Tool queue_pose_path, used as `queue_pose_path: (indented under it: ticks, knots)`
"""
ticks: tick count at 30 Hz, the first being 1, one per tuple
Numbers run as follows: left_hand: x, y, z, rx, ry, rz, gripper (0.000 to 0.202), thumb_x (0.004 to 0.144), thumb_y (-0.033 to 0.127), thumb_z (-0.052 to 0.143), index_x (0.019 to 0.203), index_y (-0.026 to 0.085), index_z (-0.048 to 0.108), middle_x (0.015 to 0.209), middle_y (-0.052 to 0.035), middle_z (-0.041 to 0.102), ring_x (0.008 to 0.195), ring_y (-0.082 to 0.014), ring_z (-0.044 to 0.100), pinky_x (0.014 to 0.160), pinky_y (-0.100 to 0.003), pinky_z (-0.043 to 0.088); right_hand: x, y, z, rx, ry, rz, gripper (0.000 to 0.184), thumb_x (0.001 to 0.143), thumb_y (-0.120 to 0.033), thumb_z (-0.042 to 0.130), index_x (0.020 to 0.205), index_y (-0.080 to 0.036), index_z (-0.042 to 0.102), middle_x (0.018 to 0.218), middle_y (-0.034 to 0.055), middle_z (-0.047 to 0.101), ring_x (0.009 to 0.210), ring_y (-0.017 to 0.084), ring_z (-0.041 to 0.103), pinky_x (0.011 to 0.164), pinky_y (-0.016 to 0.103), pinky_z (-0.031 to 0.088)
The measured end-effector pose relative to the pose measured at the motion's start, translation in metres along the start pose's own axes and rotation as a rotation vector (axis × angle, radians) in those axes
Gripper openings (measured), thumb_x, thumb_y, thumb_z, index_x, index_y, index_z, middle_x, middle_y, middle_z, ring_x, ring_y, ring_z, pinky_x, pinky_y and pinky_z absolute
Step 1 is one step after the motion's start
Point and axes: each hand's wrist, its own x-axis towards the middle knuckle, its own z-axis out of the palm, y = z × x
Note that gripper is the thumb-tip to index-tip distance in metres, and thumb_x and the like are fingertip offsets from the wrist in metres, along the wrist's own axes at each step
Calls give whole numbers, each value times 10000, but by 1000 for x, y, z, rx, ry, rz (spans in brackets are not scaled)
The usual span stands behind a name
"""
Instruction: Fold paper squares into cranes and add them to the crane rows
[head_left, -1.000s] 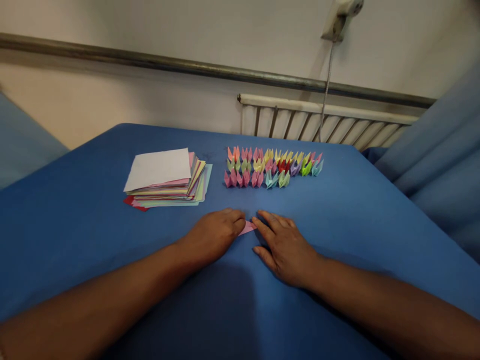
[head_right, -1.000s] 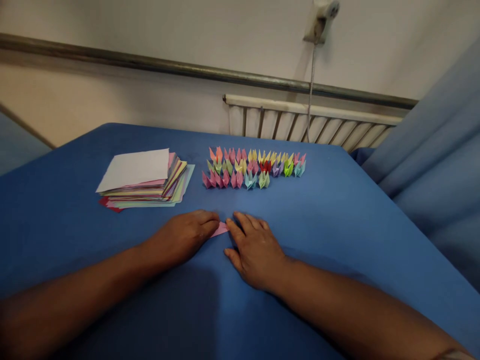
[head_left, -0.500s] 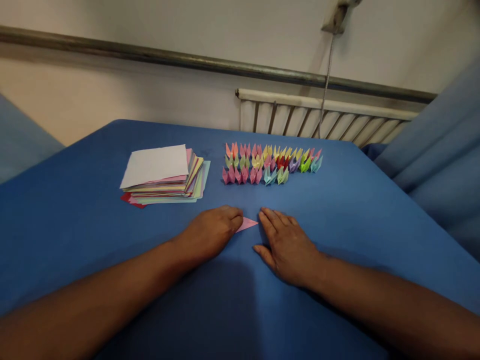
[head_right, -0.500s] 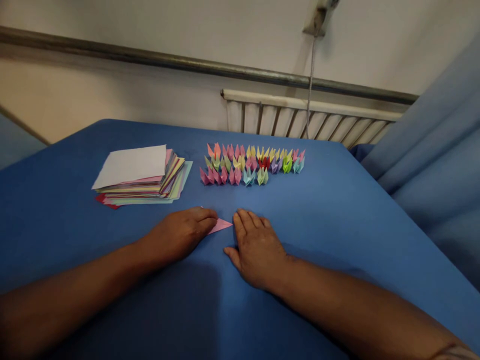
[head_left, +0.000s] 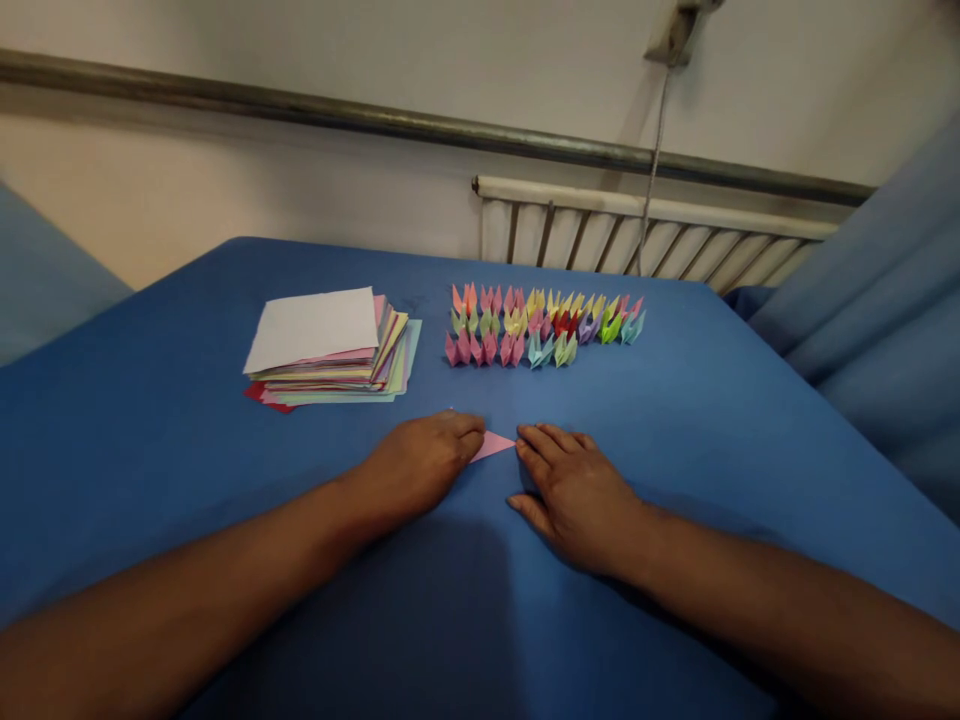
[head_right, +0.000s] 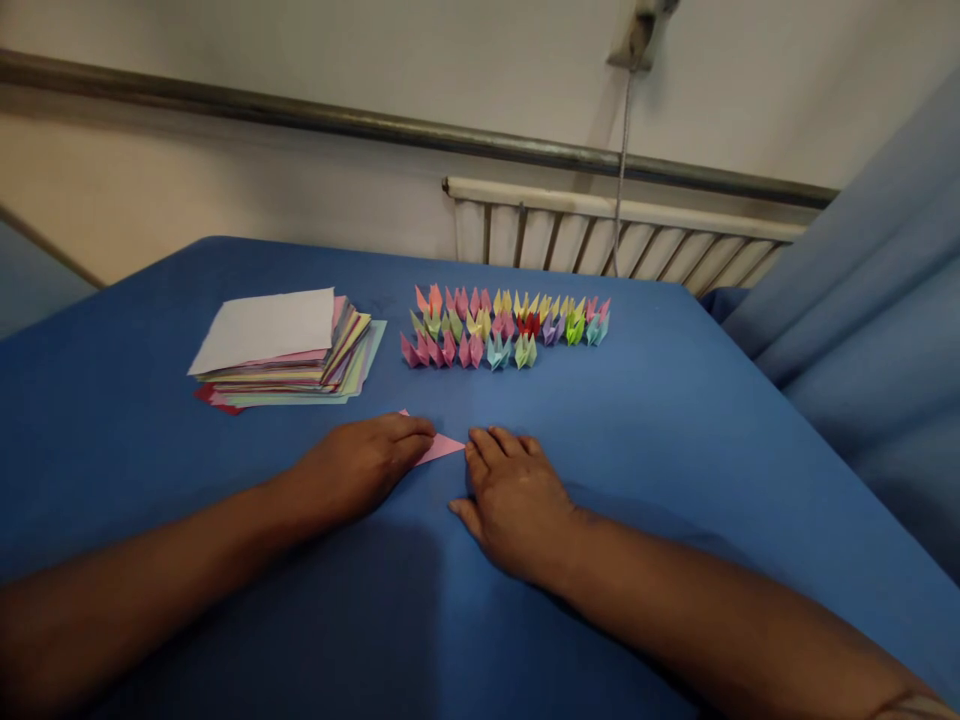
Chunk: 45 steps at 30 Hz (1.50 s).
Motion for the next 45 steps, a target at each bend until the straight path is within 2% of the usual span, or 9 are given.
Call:
queue_pose_path:
  ticks: [4,8,17,22,26,29,33,36,45]
  knots:
    - [0,1,0,7,18,20,306,974,177,349,1139,138,604,1165,-72,629,1032,-190,587,942,-303,419,4,0,4,35,25,54,645,930,-510,401,1414,-82,412,1466,180,401,1321,322,374,1072,484,311]
    - [0,1,3,30,18,23,307,976,194,360,1153,134,603,1163,-82,630,1030,-204,586,917,-311,436,11,2,6,63,14,-4,708,906,-595,397,1476,-183,312,1527,154,301,1369,341,301,1070,528,281]
    - [-2,-2,4,1,20,-4,286,973,208,381,1134,168,614,1171,-59,616,1008,-200,578,856,-307,455,5,5,-3,52,-21,-63,593,922,-508,434,1392,-148,453,1483,137,394,1347,315,350,1067,490,303]
    - [-3,-4,5,-36,54,36,292,977,193,367,1134,159,611,1181,-63,617,1040,-187,577,957,-322,420,-1,3,-6,34,-13,-39,566,917,-458,461,1348,-93,496,1446,162,438,1315,309,391,1057,467,335]
    - [-3,-4,5,-60,80,52,279,968,169,383,1106,151,624,1167,-69,632,1052,-180,581,1001,-326,394,-1,2,-4,42,21,63,495,932,-422,436,1275,-86,561,1384,172,500,1259,305,451,1041,458,360]
    - [-3,-4,5,-58,90,55,276,968,178,391,1117,146,621,1158,-73,635,1041,-185,584,984,-328,408,3,4,2,65,58,75,524,935,-426,432,1340,-99,497,1411,167,470,1288,298,416,1057,464,339]
    - [-2,-2,4,-34,66,41,275,966,203,403,1126,149,621,1162,-79,629,1016,-205,582,898,-326,457,9,6,8,92,24,-26,652,926,-523,412,1470,-176,314,1522,135,320,1372,304,301,1087,501,274]
    - [-2,-4,2,-47,74,34,264,954,200,417,1092,154,637,1135,-82,637,1006,-214,578,863,-330,466,11,7,7,89,-13,-60,642,930,-552,378,1462,-195,337,1530,120,310,1393,310,263,1089,510,253]
    - [-12,-27,-3,-165,127,13,249,936,237,466,1087,171,652,1115,-69,664,1027,-188,594,930,-324,435,7,0,6,37,25,-50,597,945,-490,372,1398,-106,434,1472,152,407,1343,297,349,1077,473,282]
